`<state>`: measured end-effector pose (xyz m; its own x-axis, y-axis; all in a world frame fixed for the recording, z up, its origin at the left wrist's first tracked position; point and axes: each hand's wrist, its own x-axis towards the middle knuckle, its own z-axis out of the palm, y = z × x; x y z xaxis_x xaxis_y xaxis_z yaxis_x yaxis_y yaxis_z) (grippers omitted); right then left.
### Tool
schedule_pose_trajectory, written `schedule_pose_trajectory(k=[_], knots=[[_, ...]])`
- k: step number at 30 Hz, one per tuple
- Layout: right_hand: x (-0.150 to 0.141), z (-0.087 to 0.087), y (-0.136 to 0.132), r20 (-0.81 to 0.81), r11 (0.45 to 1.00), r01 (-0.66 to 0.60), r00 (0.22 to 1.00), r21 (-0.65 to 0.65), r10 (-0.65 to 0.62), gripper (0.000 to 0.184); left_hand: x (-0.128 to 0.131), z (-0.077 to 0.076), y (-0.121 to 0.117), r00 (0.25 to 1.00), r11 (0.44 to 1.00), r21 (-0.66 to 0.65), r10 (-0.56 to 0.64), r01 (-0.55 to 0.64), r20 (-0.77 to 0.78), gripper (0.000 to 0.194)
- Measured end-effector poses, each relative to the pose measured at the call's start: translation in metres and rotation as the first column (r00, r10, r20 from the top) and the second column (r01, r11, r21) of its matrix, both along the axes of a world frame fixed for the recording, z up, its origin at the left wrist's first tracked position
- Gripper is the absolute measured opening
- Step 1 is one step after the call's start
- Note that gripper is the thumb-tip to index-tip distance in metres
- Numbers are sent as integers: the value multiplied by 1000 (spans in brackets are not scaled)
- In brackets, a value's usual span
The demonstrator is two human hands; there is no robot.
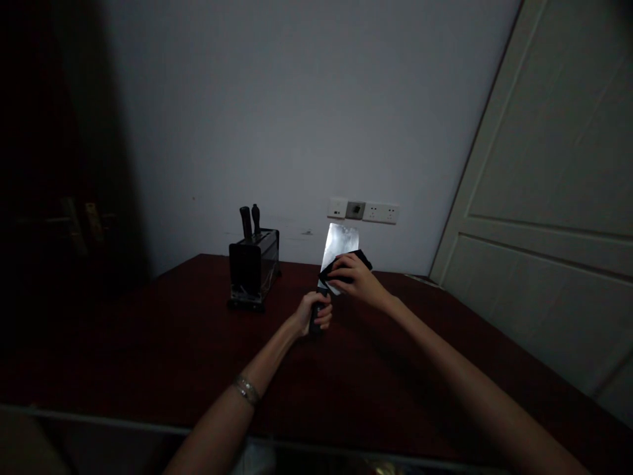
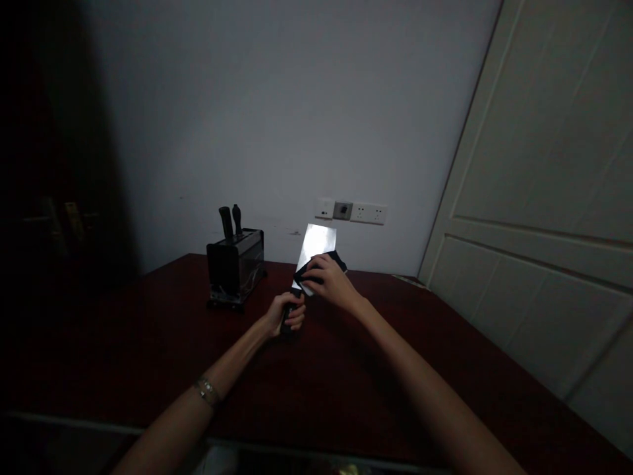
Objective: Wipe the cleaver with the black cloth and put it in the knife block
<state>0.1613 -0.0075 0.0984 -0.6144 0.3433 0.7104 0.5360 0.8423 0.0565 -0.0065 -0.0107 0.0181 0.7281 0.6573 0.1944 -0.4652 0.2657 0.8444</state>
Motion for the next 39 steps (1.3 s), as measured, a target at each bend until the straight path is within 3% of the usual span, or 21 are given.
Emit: schedule_pose_trajectory(k=[10, 17, 25, 32, 39], knots=[[-14, -5, 6, 62, 1000, 10, 998, 24, -12, 13, 0, 2, -1, 998, 999, 0, 49, -50, -43, 15], [-5, 1, 2, 89, 998, -58, 994, 13, 57, 12, -6, 6, 0, 998, 998, 10, 63, -63, -27, 7], [-17, -3, 2, 108, 1000, 21, 994, 23, -23, 11, 0, 2, 0, 991, 997, 26, 69, -67, -112, 15], [-8, 4, 0, 183, 998, -61, 981, -16, 63, 11, -3, 6, -1, 997, 998, 44, 44, -41, -66, 14], [-17, 0, -3, 219, 999, 25, 975, 44, -34, 13, 2, 3, -2, 991, 998, 34, 47, -43, -124, 15]])
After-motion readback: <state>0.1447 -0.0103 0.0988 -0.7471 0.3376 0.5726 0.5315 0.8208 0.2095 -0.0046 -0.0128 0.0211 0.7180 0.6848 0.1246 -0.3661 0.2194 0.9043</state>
